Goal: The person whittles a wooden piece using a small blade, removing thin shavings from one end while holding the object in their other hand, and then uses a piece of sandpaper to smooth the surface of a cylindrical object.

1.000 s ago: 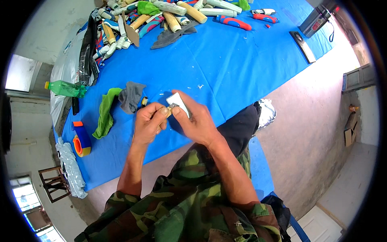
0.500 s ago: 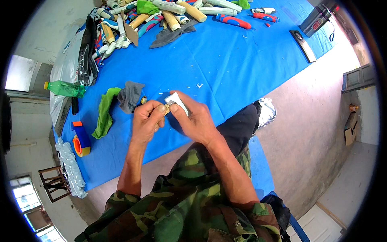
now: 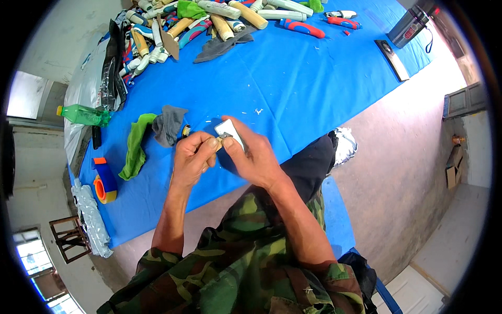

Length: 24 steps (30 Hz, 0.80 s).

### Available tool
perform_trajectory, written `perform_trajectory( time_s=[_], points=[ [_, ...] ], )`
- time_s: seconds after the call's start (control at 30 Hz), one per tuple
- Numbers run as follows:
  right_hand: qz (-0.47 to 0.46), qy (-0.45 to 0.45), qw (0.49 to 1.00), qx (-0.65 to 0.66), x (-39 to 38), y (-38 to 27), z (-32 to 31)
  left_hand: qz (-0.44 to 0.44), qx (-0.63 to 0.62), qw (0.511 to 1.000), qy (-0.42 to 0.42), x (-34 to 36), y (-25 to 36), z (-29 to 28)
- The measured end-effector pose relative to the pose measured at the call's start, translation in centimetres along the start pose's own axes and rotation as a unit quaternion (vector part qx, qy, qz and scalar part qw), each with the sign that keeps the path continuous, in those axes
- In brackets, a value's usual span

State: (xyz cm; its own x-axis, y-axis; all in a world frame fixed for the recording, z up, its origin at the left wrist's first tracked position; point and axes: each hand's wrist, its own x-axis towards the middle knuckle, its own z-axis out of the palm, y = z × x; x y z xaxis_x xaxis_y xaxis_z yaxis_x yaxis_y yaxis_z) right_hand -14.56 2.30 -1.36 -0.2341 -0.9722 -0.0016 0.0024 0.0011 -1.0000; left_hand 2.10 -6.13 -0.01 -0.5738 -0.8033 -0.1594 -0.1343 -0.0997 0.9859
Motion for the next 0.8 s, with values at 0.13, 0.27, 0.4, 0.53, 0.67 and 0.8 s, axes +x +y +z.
perform_trajectory(
  time_s=[0.13,0.27,0.4,0.53,0.67,0.8],
  points=[
    [0.005,0.001,1.0,-0.004,0.02,0.14,0.01,-0.004,-0.007,1.0,0.004,-0.03,0.12,0.14],
    [-0.015,0.008,1.0,-0.004,0.15,0.32,0.08,-0.018,0.007,1.0,0.004,-0.05,0.49,0.16],
    [-0.031,0.001,1.0,0.006,0.22,0.6,0.25,0.011,0.009,1.0,0.008,-0.03,0.15,-0.02],
    [-0.001,0.01,1.0,0.02,0.21,0.22,0.19,0.006,0.022,1.0,0.01,0.06,0.52,0.03],
    [-0.003,0.018,1.0,0.021,0.18,0.32,0.2,0.019,0.022,0.999,0.012,0.2,0.44,0.06],
    [-0.009,0.03,0.999,0.009,0.23,0.15,0.46,0.016,0.014,1.0,0.008,0.12,0.45,-0.13]
  ],
)
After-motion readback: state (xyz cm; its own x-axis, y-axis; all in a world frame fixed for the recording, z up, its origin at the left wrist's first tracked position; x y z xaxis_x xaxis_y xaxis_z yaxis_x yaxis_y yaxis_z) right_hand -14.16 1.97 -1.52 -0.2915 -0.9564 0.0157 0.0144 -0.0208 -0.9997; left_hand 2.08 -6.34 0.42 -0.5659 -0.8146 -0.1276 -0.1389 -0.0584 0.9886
